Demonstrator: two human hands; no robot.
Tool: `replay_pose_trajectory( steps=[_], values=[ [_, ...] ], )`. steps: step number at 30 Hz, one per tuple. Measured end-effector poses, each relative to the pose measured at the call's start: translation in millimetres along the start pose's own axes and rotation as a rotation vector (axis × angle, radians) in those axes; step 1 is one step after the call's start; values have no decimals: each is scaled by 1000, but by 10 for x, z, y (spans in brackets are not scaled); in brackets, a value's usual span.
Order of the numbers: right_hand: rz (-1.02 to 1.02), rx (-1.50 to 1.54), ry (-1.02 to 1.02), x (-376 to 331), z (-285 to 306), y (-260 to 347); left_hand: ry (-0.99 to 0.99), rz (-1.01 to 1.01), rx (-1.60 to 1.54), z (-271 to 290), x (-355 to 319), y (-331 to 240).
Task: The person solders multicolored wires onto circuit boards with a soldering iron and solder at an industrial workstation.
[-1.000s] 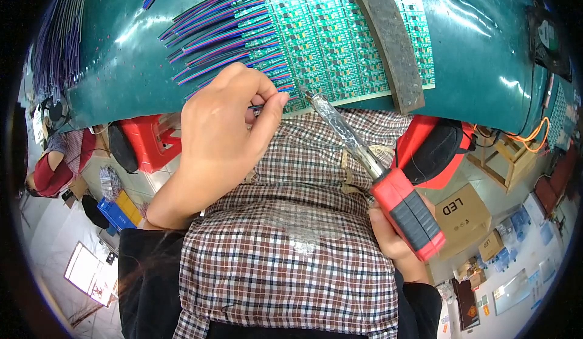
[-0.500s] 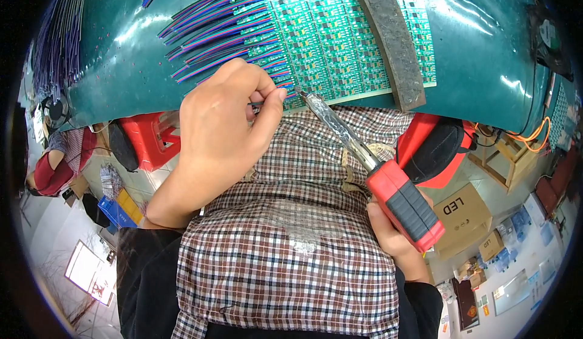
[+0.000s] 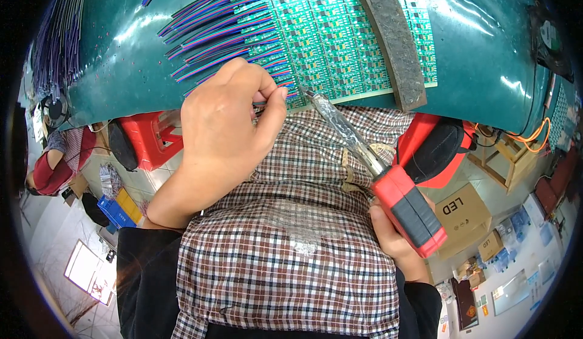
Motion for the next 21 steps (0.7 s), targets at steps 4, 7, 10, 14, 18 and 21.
replay_pose_trajectory(
  steps=[4,7,10,14,18,21],
  values=[
    [5,59,29,-10,34,-13,-24,-20,1,2,-5,-12],
    [-25,-31,-23,-71,23,-43,-25,-20,7,-5,-13,-7],
    [-19,-50,-12,-92,38,-91,-32,-40,6,3,-8,-8],
    [39,-67,20,-28,47,-66,-27,-50,28,6,-15,-32],
    [19,-67,40,-32,32,-65,-90,-65,53,1,-18,-28],
    [7,-70,33,-41,33,-66,-103,-69,41,4,-18,-32]
  ],
)
Point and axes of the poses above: each hand's wrist, its own x-axis towards the middle knuckle, its own z-axis out of the back of the hand, y = z × x, the point moved 3 cm from there along x, towards the middle knuckle, and after that the axes turned 5 degrees about y, right-handed, at the moved point
